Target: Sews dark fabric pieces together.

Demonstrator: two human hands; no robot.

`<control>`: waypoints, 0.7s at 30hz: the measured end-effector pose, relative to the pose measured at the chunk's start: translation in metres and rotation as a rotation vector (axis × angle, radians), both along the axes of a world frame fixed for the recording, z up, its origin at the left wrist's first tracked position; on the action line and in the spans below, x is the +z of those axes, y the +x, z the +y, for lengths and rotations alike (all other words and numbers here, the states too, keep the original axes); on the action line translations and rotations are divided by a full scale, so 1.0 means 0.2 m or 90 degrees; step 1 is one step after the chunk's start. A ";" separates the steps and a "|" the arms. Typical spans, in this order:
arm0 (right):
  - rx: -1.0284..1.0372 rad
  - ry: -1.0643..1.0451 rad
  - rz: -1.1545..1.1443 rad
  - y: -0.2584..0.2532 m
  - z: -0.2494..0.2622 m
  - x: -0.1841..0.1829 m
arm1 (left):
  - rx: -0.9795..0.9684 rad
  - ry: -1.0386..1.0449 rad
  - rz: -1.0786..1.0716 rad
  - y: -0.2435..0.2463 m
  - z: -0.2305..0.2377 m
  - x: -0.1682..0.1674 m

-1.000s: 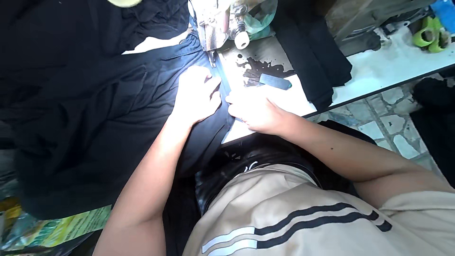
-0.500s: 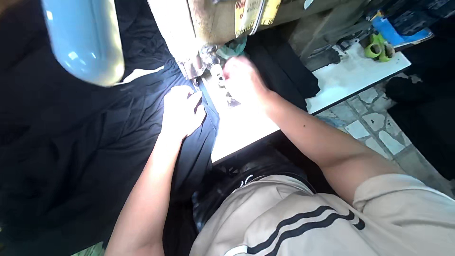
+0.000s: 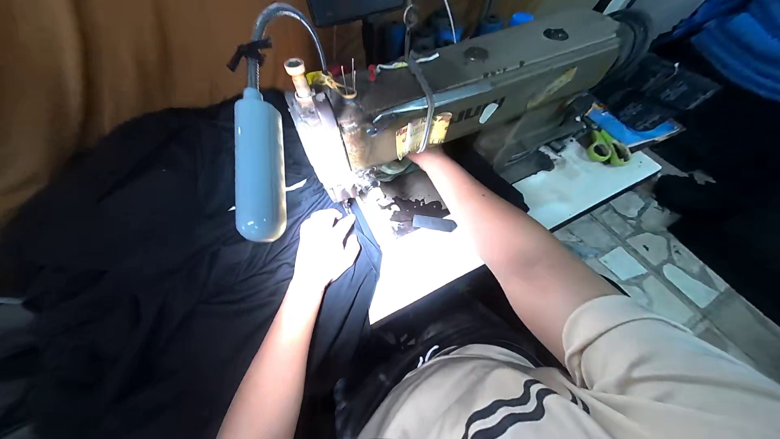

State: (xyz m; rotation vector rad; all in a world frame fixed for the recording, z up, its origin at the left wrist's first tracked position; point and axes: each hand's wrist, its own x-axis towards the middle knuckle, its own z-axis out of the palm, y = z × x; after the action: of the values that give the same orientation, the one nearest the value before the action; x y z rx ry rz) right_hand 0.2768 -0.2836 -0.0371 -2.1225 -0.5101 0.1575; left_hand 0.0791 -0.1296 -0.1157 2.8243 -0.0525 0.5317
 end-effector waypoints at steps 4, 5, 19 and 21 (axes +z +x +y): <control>-0.173 0.248 0.143 -0.02 -0.08 -0.02 | -0.014 0.018 -0.051 0.00 0.01 -0.02; -0.167 0.311 0.164 -0.05 -0.11 -0.02 | -0.011 0.010 -0.070 -0.01 -0.01 -0.02; 0.189 0.422 0.111 -0.68 -0.38 -0.17 | 0.066 -0.816 -0.093 -0.12 -0.56 0.24; 0.168 0.413 0.083 -0.67 -0.39 -0.18 | 0.085 -0.797 -0.085 -0.14 -0.55 0.26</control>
State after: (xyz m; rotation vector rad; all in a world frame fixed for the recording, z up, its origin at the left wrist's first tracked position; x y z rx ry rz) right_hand 0.1434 -0.3608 -0.0737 -1.4023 -0.6574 0.2408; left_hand 0.0505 -0.2404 -0.0628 1.5746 0.3274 0.5135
